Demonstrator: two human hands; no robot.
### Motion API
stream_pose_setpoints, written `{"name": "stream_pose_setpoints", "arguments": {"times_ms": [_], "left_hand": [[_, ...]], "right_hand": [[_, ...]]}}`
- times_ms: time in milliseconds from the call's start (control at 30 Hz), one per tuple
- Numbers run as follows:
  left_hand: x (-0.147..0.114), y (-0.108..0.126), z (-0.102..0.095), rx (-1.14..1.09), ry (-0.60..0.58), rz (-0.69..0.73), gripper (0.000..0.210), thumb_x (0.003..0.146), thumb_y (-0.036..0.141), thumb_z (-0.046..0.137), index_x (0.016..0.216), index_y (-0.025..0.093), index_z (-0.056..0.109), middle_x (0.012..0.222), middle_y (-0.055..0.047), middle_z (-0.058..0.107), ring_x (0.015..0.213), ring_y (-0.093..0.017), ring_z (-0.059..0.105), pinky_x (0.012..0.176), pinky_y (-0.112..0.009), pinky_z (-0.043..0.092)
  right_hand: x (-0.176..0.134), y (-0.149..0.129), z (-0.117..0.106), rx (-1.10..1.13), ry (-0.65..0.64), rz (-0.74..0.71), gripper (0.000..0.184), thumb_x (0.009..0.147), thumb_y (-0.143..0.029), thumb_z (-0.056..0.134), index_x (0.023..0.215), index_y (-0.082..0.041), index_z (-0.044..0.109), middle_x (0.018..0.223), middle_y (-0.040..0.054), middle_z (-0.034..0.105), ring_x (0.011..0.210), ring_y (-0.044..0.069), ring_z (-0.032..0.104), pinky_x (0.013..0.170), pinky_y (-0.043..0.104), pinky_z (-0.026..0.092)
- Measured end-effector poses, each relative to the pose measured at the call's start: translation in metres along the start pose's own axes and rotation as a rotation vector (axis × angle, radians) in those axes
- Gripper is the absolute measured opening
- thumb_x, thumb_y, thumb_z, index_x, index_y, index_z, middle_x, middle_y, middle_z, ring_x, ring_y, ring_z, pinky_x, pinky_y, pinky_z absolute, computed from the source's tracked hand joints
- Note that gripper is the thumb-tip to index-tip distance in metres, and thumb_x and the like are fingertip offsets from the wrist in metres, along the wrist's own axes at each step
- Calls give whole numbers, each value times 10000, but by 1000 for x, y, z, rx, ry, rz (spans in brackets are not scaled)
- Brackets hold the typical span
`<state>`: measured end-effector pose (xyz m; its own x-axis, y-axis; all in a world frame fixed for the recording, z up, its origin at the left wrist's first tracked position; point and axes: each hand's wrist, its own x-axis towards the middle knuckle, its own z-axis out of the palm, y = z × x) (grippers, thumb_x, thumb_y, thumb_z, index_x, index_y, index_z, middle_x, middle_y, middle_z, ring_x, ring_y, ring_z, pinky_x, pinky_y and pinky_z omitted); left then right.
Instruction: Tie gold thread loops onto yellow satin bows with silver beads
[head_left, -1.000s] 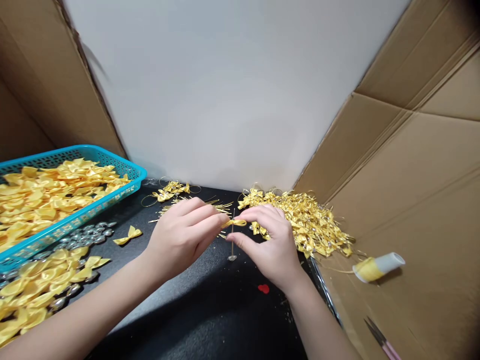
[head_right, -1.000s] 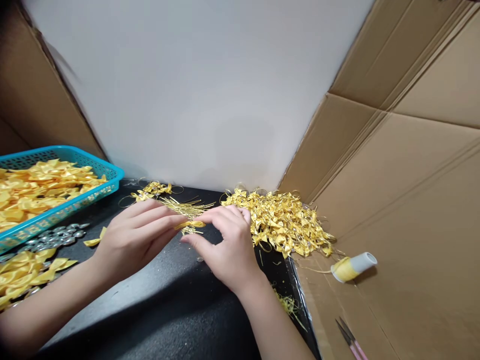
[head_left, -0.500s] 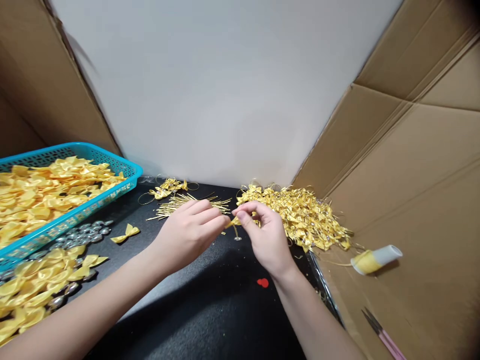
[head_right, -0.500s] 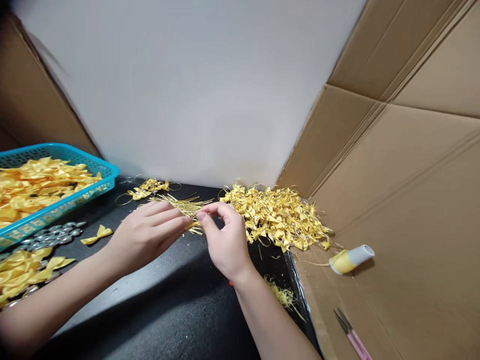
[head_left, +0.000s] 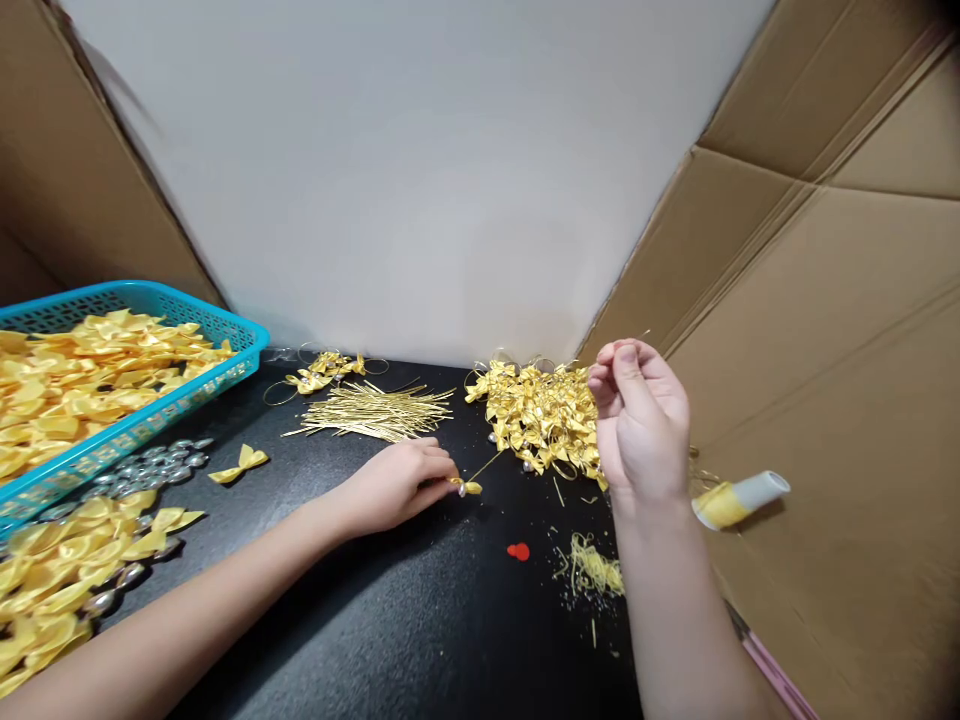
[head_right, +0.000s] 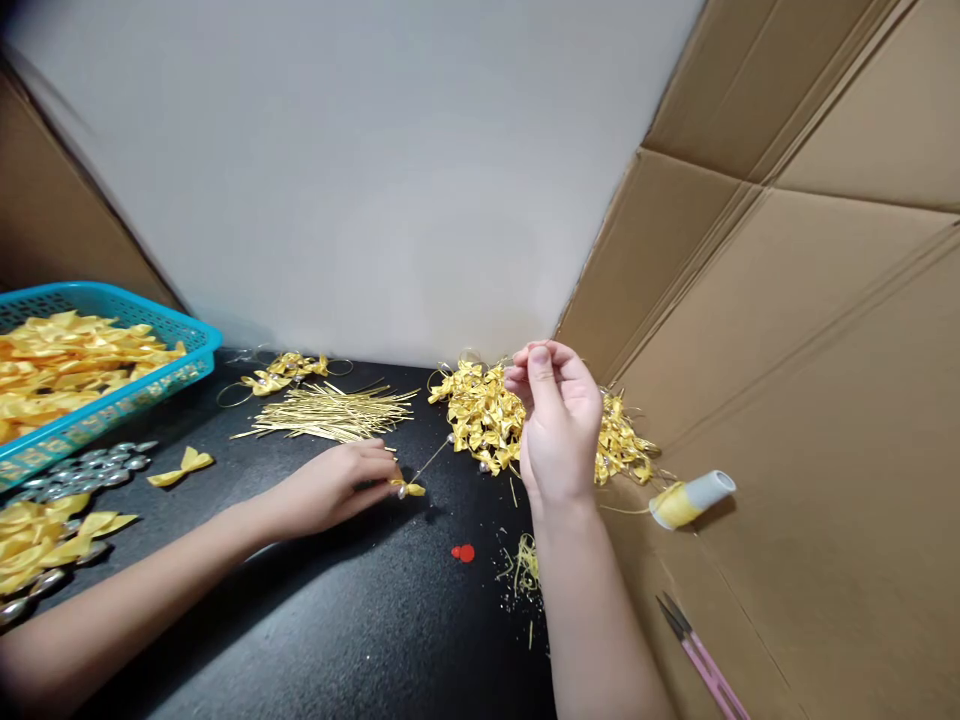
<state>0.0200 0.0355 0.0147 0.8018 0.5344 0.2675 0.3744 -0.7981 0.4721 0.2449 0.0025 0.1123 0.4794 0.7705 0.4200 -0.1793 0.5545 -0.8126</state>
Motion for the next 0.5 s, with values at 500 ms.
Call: {"name": "stream_pose_setpoints", "arguments": {"times_ms": [500], "left_hand": [[3,6,23,-1161,297,-474,350,797,351,721,920,228,418,618,69,652,591,-110,606,603,-227,462]], "right_hand": [[0,4,2,203,-60,387,134,758,-185,734,785,-195,604,833,10,736,779,101,693,667,179,569]]}}
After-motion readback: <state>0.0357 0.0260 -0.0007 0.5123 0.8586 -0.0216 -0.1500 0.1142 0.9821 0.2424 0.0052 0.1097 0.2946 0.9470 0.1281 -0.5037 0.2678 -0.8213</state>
